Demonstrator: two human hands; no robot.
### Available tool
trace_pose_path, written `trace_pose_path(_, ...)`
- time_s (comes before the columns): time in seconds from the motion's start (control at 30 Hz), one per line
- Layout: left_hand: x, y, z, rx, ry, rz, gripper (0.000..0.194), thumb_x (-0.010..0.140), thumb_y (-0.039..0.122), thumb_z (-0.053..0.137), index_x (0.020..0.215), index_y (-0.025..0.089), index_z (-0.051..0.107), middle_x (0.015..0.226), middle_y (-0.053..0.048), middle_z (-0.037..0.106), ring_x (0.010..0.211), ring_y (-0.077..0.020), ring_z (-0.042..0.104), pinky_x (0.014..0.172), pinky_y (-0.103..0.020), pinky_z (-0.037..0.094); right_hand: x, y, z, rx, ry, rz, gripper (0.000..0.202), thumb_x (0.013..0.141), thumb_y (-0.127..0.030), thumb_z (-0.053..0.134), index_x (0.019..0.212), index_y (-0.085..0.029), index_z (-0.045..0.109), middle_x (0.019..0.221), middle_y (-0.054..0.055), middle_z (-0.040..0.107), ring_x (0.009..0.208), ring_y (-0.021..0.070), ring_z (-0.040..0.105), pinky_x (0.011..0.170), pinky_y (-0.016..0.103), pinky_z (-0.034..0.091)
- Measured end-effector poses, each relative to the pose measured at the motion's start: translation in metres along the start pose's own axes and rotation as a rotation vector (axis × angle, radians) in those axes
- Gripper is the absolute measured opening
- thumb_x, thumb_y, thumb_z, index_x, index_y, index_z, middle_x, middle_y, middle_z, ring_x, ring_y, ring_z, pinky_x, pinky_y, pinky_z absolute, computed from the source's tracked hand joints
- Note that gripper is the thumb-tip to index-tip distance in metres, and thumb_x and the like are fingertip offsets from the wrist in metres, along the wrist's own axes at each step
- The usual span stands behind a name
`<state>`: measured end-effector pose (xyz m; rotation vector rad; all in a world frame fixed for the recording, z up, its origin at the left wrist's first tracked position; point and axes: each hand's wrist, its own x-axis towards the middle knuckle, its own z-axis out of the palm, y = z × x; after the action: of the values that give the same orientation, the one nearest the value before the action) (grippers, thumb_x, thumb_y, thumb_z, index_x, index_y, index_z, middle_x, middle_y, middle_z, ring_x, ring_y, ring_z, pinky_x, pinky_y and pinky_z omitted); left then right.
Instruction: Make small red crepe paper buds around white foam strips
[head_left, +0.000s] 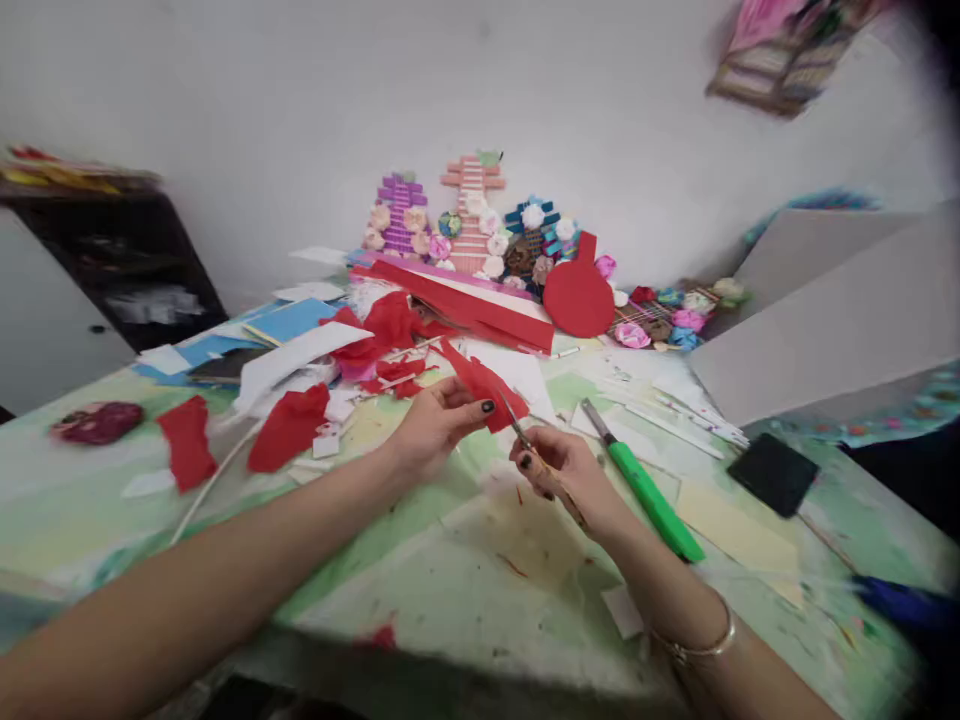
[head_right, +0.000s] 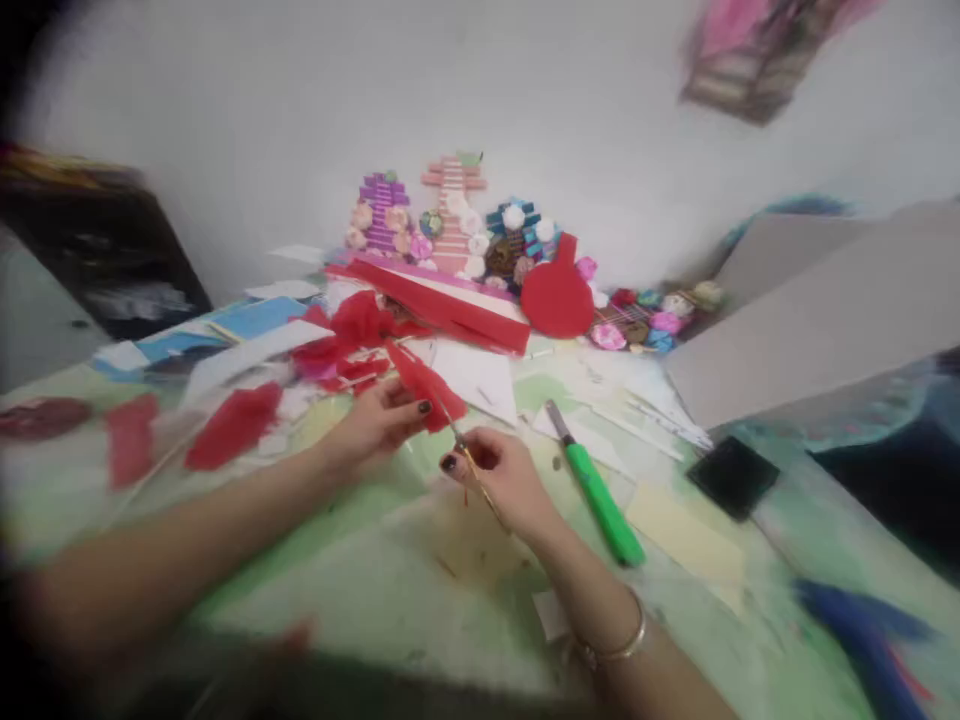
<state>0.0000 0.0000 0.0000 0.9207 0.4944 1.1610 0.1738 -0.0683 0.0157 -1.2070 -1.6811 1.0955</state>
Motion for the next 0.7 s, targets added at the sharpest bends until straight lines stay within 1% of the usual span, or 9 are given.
trace_pose_path(0.23, 0.0011, 0.0003, -0.0011, -0.008, -0.009, 0.000, 0.035, 0.059, 0.016, 0.085, 0.091, 0.012, 0.069, 0.090, -0.007, 0.074, 0.085, -0.0196, 0.068, 0.081, -0.033, 0.051, 0.0016, 0.0039, -0.0008, 0.006, 0.011, 0.011, 0.050, 0.073, -0.064, 0.061, 0.073, -0.015, 0.056, 0.056, -0.004, 0.040, 0.047, 0.0077, 0.035, 0.046, 0.023, 0.028)
trace_pose_path(0.4, 0.0014, 0.0001, -0.0013, -0.009, -0.009, 0.010, 0.033, 0.061, 0.015, 0.084, 0.090, 0.013, 0.069, 0.093, -0.007, 0.073, 0.089, -0.0202, 0.068, 0.082, -0.033, 0.051, 0.0009, 0.0029, 0.0004, 0.021, 0.034, 0.033, 0.044, 0.072, -0.058, 0.064, 0.070, -0.015, 0.055, 0.052, -0.006, 0.038, 0.045, 0.0070, 0.034, 0.043, 0.023, 0.027)
trace_pose_path(0.57, 0.0001, 0.0011, -0.0008, -0.003, -0.010, 0.006, 0.033, 0.062, 0.015, 0.083, 0.091, 0.013, 0.069, 0.092, -0.006, 0.073, 0.088, -0.0193, 0.068, 0.082, -0.033, 0.052, 0.0000, 0.0014, 0.0013, 0.037, 0.057, 0.070, 0.038, 0.072, -0.052, 0.066, 0.068, -0.015, 0.056, 0.047, -0.006, 0.039, 0.040, 0.0058, 0.031, 0.040, 0.022, 0.026)
trace_pose_path(0.63, -0.0004, 0.0015, -0.0008, 0.002, -0.009, 0.004, 0.032, 0.062, 0.016, 0.083, 0.091, 0.013, 0.069, 0.092, -0.006, 0.073, 0.087, -0.0193, 0.068, 0.081, -0.033, 0.052, -0.0002, 0.0010, 0.0017, 0.054, 0.066, 0.096, 0.038, 0.070, -0.052, 0.068, 0.067, -0.015, 0.057, 0.044, -0.007, 0.039, 0.037, 0.0053, 0.030, 0.038, 0.021, 0.024)
trace_pose_path(0.7, -0.0006, 0.0018, -0.0009, 0.005, -0.009, 0.001, 0.032, 0.063, 0.016, 0.083, 0.090, 0.013, 0.069, 0.092, -0.006, 0.074, 0.087, -0.0192, 0.069, 0.080, -0.032, 0.052, -0.0001, 0.0002, 0.0022, 0.090, 0.084, 0.126, 0.039, 0.066, -0.050, 0.073, 0.066, -0.015, 0.057, 0.041, -0.007, 0.039, 0.035, 0.0046, 0.029, 0.036, 0.021, 0.022)
